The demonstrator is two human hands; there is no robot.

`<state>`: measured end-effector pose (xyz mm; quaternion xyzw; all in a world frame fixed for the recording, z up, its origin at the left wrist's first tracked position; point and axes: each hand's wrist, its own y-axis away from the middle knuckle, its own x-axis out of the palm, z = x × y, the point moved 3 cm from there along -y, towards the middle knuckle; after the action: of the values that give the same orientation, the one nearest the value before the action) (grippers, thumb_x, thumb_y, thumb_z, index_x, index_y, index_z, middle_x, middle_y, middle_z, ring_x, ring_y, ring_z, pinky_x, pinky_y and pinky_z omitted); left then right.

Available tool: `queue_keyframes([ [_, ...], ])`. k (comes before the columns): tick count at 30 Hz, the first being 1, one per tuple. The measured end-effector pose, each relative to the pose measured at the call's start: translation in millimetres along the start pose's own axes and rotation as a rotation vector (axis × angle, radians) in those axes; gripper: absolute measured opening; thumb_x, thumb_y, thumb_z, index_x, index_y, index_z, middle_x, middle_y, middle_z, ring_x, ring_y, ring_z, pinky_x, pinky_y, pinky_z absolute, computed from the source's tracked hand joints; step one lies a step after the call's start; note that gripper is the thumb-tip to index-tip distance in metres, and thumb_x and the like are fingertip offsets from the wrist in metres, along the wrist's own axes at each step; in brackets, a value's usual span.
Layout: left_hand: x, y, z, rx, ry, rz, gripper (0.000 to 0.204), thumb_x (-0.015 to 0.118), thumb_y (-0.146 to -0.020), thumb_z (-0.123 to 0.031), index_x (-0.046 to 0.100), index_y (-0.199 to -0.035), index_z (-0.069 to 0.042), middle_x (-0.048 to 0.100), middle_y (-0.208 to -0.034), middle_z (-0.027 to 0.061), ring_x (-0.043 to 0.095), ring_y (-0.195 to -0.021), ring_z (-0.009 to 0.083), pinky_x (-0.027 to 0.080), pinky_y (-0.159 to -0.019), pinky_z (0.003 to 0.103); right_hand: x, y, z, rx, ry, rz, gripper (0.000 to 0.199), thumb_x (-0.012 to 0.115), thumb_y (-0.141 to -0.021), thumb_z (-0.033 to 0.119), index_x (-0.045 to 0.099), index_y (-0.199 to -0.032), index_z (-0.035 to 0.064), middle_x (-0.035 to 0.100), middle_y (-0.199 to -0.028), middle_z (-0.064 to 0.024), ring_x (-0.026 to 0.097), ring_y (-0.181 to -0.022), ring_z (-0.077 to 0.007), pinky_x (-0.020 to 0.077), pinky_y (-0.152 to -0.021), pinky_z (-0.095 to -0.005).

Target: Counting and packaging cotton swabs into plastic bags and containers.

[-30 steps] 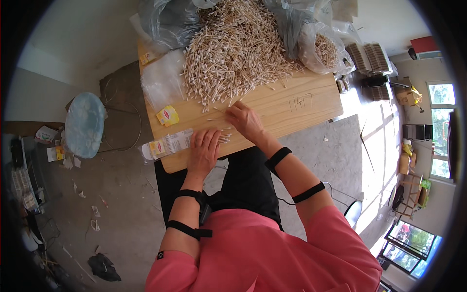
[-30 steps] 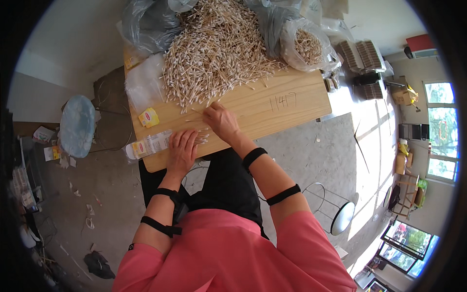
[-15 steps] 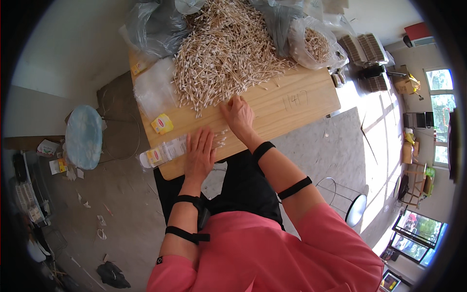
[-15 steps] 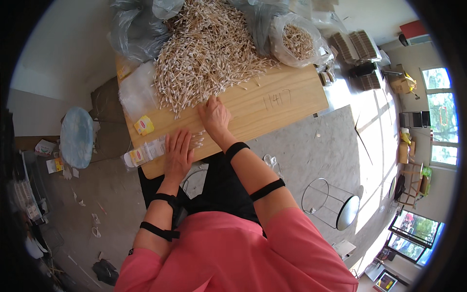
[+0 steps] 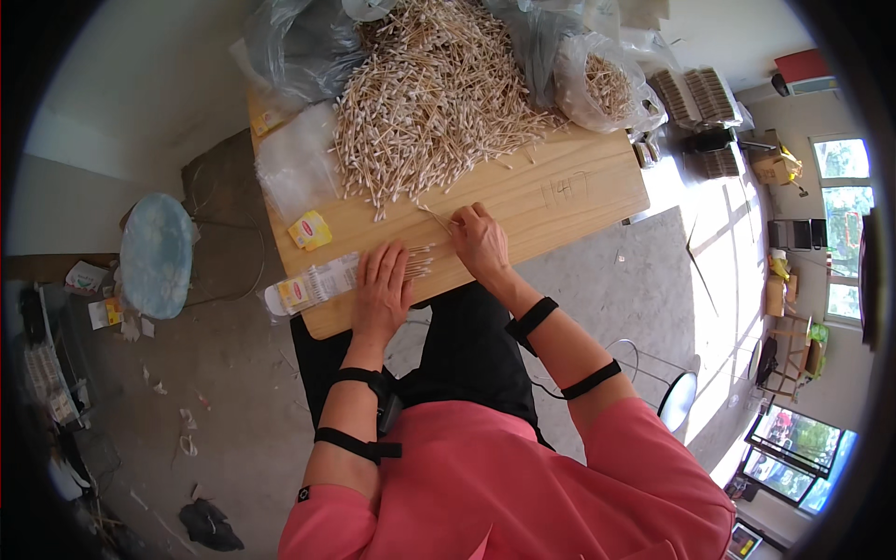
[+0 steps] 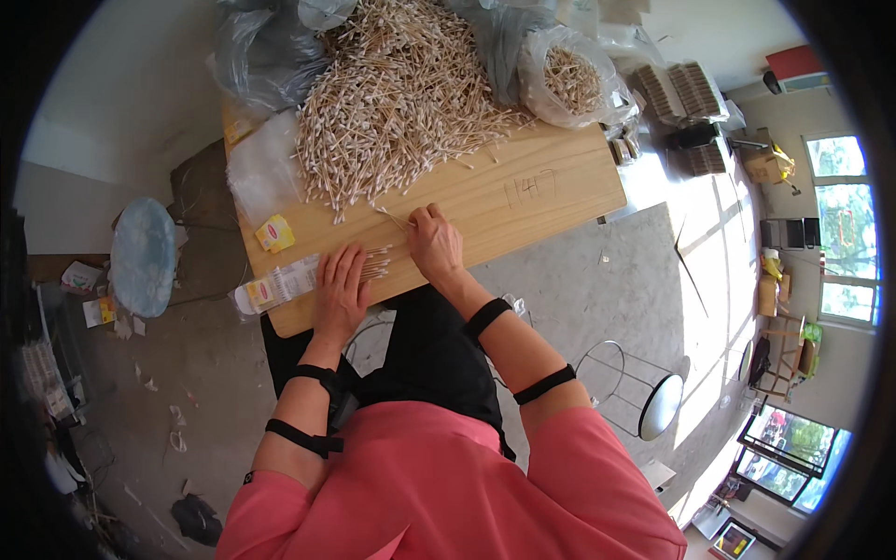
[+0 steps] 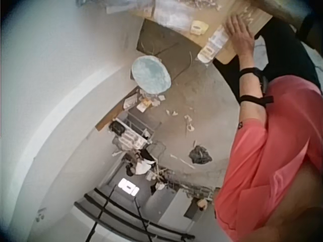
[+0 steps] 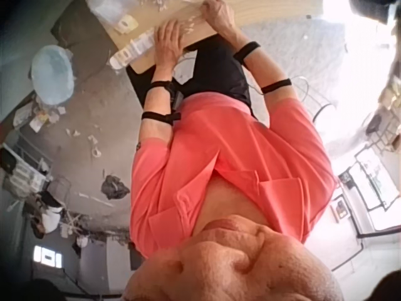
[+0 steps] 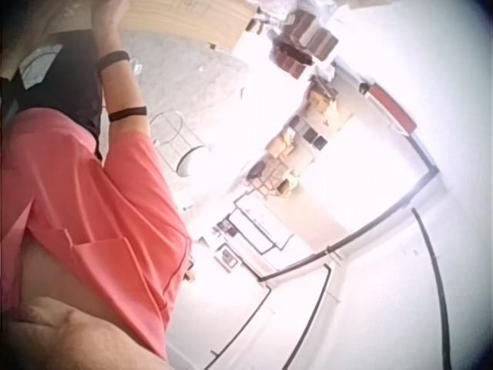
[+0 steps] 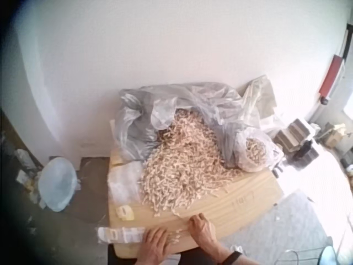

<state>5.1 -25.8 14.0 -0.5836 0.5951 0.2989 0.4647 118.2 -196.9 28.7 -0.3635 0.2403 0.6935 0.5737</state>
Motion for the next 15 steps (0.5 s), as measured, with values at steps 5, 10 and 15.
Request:
queue_keyframes([
  [5,0,-1,-1,0.001,-0.015,0.012,0.056,0.062,-0.087,-0.02,0.049,-0.139,-0.004,0.042,-0.149,0.0071,0.033,-0.142,0.0256,0.023,-0.121,0.047,0,-1,-5,0.041,0.101,-0.035,0.012,0.06,-0.089,0.017,0.062,-0.086,0.0057,0.062,-0.091,-0.0143,0.064,-0.078,-0.0393,0.0518,-0.068,-0.0482],
  [10,1,1,-1,-0.002,-0.013,0.011,0.055,0.061,-0.088,-0.02,0.049,-0.139,-0.004,0.042,-0.15,0.007,0.033,-0.142,0.0254,0.023,-0.121,0.047,5,-5,4,-0.004,0.033,0.044,0.014,0.062,-0.089,0.019,0.062,-0.091,0.0058,0.062,-0.094,-0.0139,0.064,-0.083,-0.0382,0.0512,-0.071,-0.0476],
  [15,1,1,0,-0.002,-0.015,0.001,0.055,0.06,-0.089,-0.021,0.048,-0.14,-0.004,0.041,-0.15,0.0068,0.033,-0.142,0.0256,0.023,-0.121,0.047,5,-5,-4,0.042,-0.039,0.011,0.015,0.063,-0.089,0.021,0.062,-0.093,0.0061,0.061,-0.097,-0.0123,0.064,-0.086,-0.0371,0.0511,-0.073,-0.0464],
])
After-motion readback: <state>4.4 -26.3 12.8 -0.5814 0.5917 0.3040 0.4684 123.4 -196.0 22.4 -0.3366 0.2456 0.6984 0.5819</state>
